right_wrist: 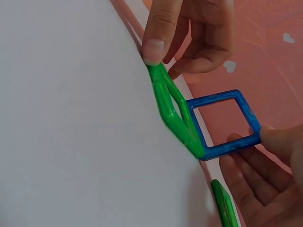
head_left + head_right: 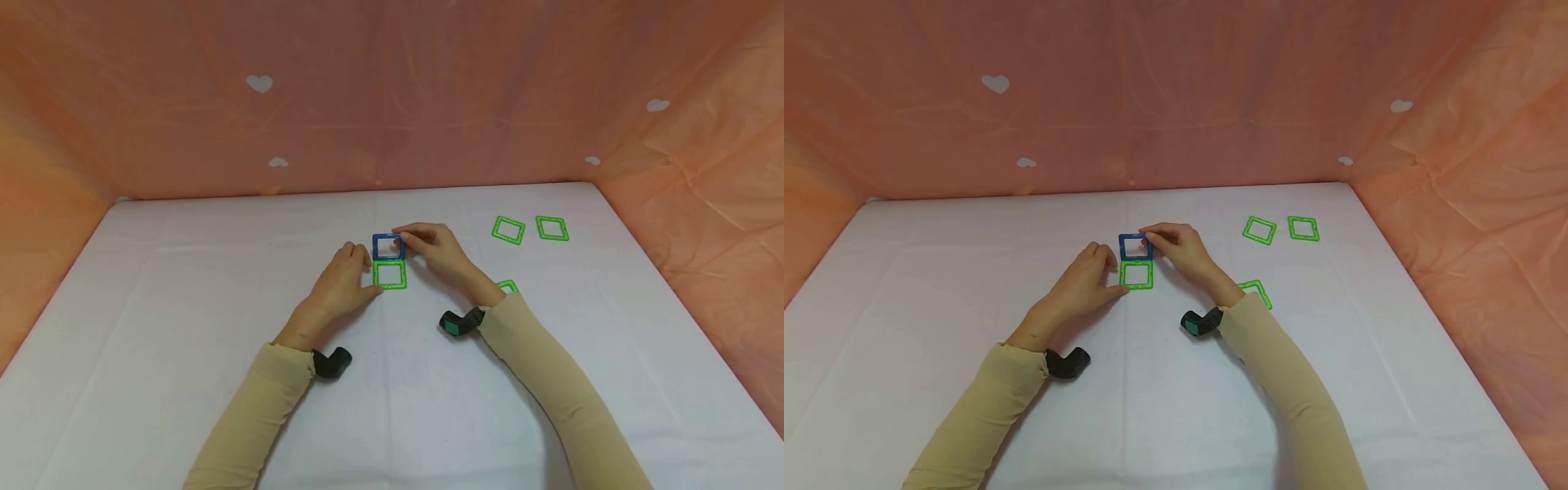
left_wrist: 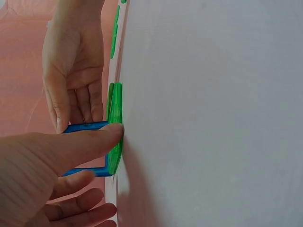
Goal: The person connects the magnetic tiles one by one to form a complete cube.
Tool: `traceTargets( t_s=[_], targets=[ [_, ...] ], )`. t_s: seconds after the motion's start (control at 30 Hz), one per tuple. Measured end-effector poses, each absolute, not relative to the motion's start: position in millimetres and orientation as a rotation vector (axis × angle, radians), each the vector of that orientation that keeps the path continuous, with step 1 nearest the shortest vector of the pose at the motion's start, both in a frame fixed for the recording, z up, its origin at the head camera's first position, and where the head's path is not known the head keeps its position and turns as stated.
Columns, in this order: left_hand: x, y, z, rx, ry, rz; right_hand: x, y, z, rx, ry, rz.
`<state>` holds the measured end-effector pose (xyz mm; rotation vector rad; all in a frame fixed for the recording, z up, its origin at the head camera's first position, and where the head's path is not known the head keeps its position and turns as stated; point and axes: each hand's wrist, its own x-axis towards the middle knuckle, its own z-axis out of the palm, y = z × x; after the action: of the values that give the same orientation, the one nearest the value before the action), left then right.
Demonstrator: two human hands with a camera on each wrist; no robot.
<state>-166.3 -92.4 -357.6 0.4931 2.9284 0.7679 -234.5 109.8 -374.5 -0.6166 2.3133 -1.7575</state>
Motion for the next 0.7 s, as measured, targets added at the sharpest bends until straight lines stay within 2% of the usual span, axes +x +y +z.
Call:
traceTargets(
  t_s=[0.27, 0.7],
  targets=[
    [-169.1, -91.0, -357.1, 0.409, 2.899, 0.859, -234.5, 108.2, -373.7, -0.629, 2.311, -1.702],
    [-170.6, -92.0, -358.7, 0.469, 2.887, 0.841, -231.2, 108.4, -375.5, -0.653, 2.412, -1.512]
  ],
)
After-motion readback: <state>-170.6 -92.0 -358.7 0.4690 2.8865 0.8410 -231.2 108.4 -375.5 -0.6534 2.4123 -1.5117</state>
